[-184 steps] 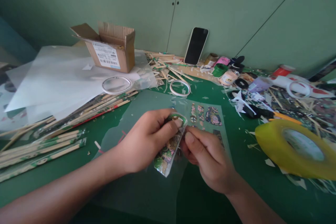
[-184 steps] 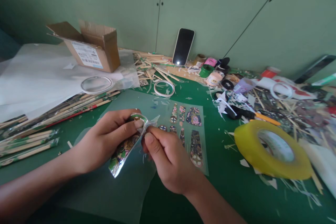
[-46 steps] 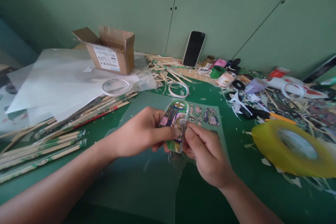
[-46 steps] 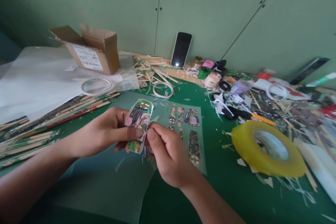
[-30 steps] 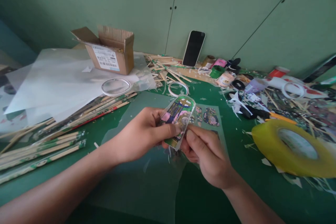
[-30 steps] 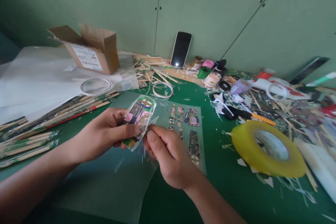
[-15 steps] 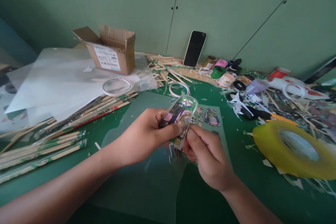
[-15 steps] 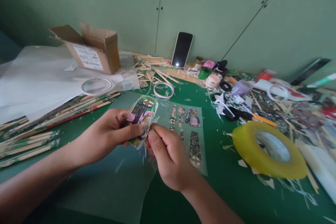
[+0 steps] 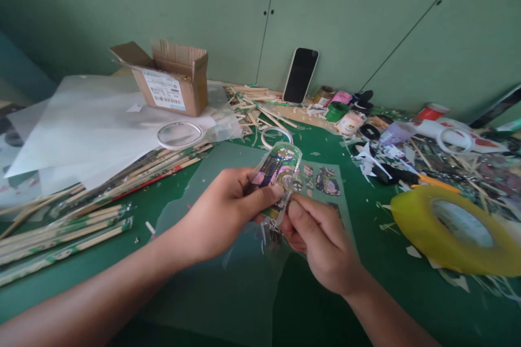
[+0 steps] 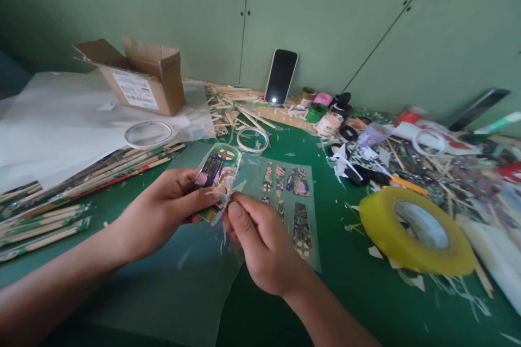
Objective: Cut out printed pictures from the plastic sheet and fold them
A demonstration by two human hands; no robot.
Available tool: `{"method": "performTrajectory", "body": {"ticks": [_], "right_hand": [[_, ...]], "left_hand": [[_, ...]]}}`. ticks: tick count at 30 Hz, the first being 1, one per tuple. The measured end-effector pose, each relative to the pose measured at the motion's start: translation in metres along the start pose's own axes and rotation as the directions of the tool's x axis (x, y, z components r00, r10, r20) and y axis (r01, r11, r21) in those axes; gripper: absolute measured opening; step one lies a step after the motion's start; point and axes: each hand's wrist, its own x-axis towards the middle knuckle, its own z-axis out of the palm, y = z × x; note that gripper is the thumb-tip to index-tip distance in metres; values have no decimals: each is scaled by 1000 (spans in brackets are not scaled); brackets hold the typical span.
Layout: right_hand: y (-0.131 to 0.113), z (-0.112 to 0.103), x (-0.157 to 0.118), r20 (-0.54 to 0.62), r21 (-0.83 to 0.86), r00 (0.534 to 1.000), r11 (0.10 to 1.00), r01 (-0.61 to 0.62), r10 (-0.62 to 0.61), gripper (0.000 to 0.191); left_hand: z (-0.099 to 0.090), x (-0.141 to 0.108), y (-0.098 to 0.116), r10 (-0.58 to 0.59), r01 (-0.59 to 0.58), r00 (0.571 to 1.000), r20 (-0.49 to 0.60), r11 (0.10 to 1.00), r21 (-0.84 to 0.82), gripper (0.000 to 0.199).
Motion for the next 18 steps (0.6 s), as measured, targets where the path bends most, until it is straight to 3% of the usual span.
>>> {"method": "performTrajectory", "body": {"ticks": [9,18], "right_hand": [[-1,0,0,-5,-68,1000,998,8,-9,36],[2,4,-2,-32,-9,999,1000,-16,16,36]], "left_hand": [[0,-1,-2,37,-34,998,-50,998,45,30],[0,-3,1,21,-15,999,-29,983,184,28]]}}
